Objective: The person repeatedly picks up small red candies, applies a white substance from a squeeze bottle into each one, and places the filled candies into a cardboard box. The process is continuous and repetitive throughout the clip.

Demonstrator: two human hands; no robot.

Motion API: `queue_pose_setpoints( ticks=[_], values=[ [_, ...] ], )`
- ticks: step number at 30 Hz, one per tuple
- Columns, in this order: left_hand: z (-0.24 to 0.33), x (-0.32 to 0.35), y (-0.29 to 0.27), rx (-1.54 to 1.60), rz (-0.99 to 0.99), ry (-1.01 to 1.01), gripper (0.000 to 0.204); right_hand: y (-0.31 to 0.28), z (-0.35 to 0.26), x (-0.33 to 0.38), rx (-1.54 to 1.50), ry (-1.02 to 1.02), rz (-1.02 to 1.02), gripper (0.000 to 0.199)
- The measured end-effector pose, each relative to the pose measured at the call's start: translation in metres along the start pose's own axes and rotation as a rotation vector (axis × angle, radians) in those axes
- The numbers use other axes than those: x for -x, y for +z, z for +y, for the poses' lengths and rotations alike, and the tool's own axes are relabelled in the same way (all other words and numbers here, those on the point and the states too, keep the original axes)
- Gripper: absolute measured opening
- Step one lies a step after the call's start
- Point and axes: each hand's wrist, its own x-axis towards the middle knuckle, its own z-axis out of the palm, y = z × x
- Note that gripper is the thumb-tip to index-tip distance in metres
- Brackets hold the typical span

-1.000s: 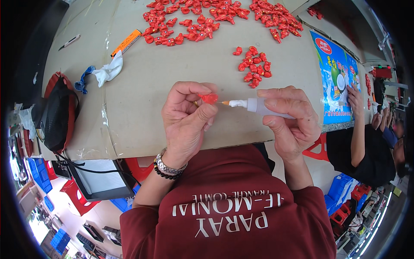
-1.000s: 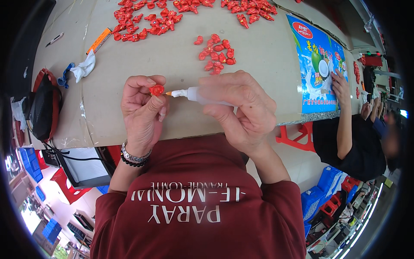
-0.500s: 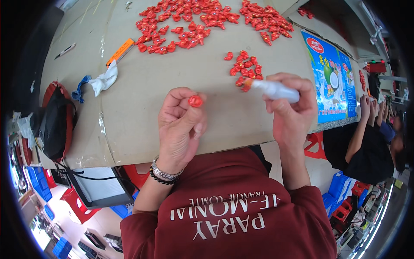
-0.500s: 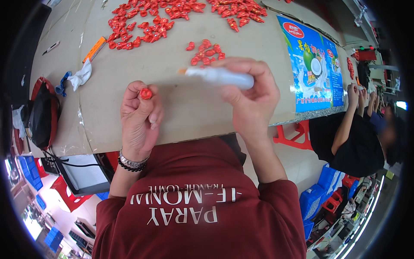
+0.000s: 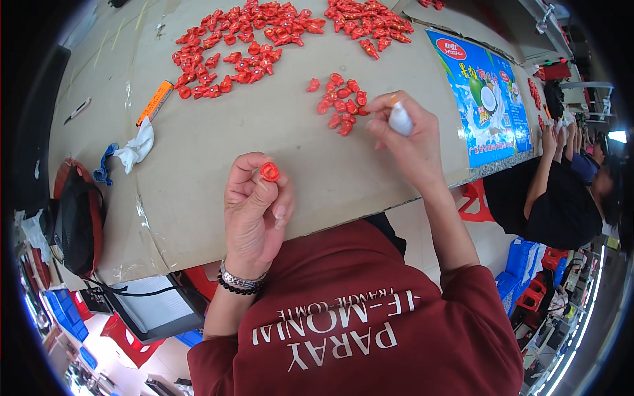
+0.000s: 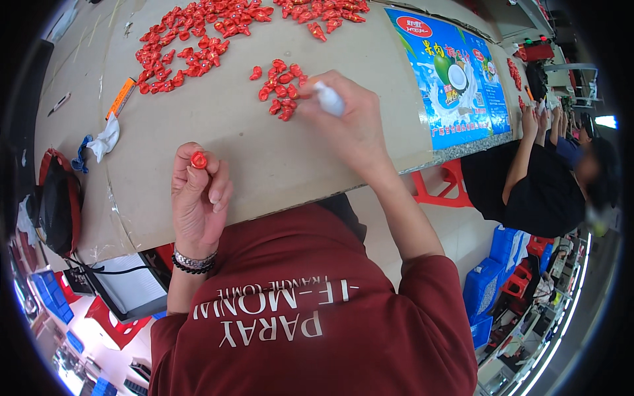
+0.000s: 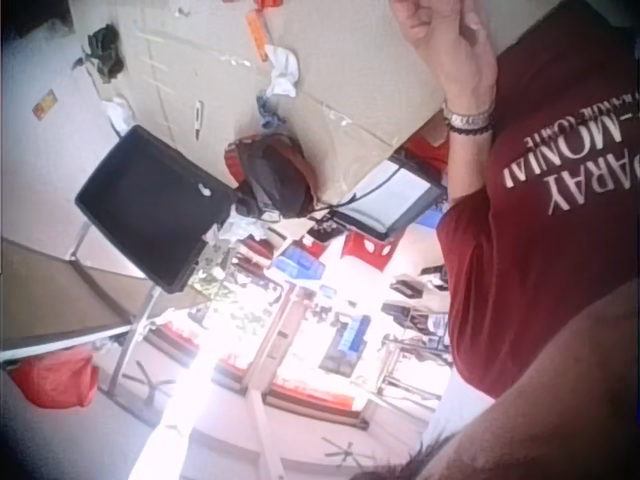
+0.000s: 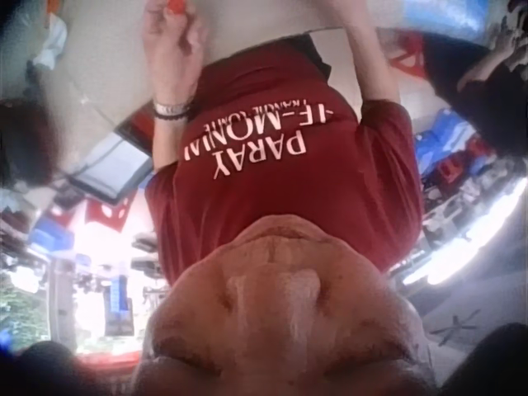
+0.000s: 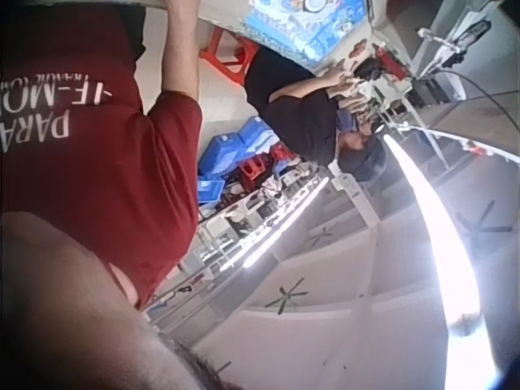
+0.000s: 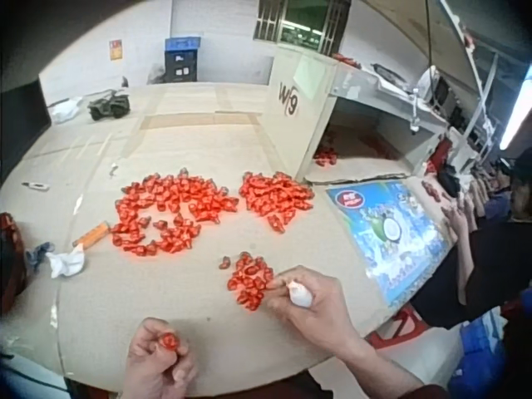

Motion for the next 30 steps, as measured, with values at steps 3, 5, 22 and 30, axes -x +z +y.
queue_pose_setpoints(
  ticks=[3, 5, 22, 30],
  values=[
    [0.001, 0.0, 0.002, -0.004, 0.032, -0.02, 0.025, 0.01, 0.003, -0.001, 0.306, -0.356, -0.028, 0.018],
    [0.002, 0.0, 0.003, -0.007, 0.051, -0.032, 0.025, 0.014, 0.005, 0.0, 0.46, -0.392, -0.049, 0.02],
    [0.002, -0.003, 0.01, -0.165, 0.102, -0.001, 0.019, 0.005, 0.0, 0.008, 0.54, -0.416, -0.165, 0.024],
    [-0.001, -0.003, 0.012, -0.139, 0.107, 0.007, 0.019, 0.011, 0.0, 0.014, 0.245, -0.316, -0.059, 0.016]
  ],
)
